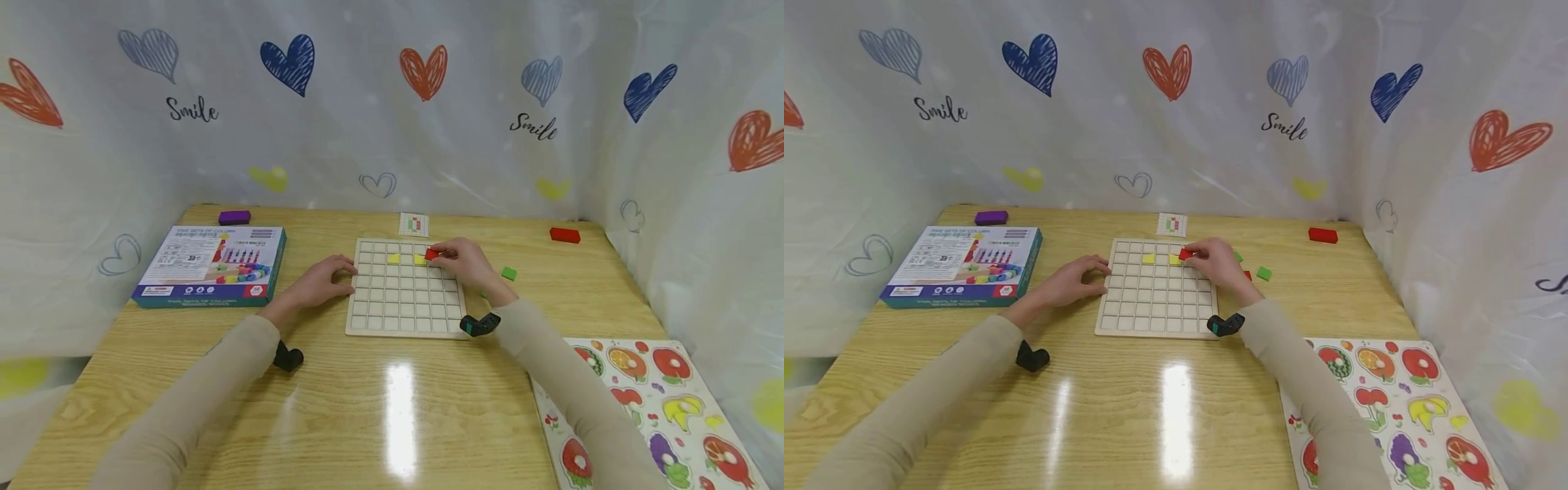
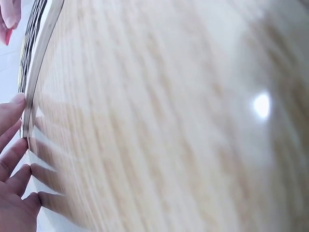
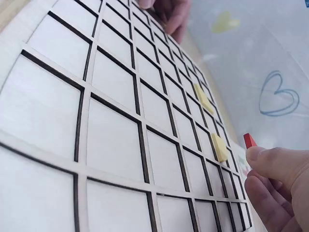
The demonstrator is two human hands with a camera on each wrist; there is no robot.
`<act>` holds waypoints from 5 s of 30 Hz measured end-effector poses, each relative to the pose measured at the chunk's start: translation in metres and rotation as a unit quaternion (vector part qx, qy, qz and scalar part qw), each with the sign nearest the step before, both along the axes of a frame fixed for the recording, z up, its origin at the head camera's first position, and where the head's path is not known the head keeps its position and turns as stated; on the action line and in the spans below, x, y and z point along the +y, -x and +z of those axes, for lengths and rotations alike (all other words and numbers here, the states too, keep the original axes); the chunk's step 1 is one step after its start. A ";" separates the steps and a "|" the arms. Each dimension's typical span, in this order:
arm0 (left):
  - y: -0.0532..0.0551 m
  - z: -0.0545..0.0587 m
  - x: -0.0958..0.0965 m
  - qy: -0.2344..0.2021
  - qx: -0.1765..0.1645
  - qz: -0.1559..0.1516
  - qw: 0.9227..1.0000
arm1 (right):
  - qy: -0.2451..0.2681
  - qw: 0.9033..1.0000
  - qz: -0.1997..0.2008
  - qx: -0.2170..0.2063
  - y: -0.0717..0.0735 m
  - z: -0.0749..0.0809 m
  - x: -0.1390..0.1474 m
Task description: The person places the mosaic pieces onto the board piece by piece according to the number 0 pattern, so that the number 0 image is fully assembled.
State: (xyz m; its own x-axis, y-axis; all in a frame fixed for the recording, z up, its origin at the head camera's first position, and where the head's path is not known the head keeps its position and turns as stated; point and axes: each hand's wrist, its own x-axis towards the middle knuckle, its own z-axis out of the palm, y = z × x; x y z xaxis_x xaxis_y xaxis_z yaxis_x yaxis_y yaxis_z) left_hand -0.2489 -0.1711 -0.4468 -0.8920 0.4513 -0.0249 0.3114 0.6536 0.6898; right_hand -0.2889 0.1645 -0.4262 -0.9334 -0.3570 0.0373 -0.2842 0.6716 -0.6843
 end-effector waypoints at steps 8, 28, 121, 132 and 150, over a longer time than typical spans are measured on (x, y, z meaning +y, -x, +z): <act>-0.002 0.004 0.002 0.000 -0.004 0.002 1.000 | -0.010 0.999 0.043 0.015 0.015 -0.008 -0.021; -0.002 0.003 0.001 0.000 -0.005 0.000 1.000 | -0.037 0.996 0.077 0.028 0.021 -0.019 -0.042; -0.002 0.003 0.003 0.007 -0.025 0.017 1.000 | -0.015 0.995 -0.064 -0.068 -0.078 -0.025 0.130; -0.001 0.001 0.003 0.013 -0.024 0.016 1.000 | -0.025 0.997 -0.060 -0.047 -0.076 -0.027 0.131; 0.001 0.001 0.003 0.015 -0.019 0.011 1.000 | -0.020 0.994 -0.071 -0.080 -0.074 -0.017 0.133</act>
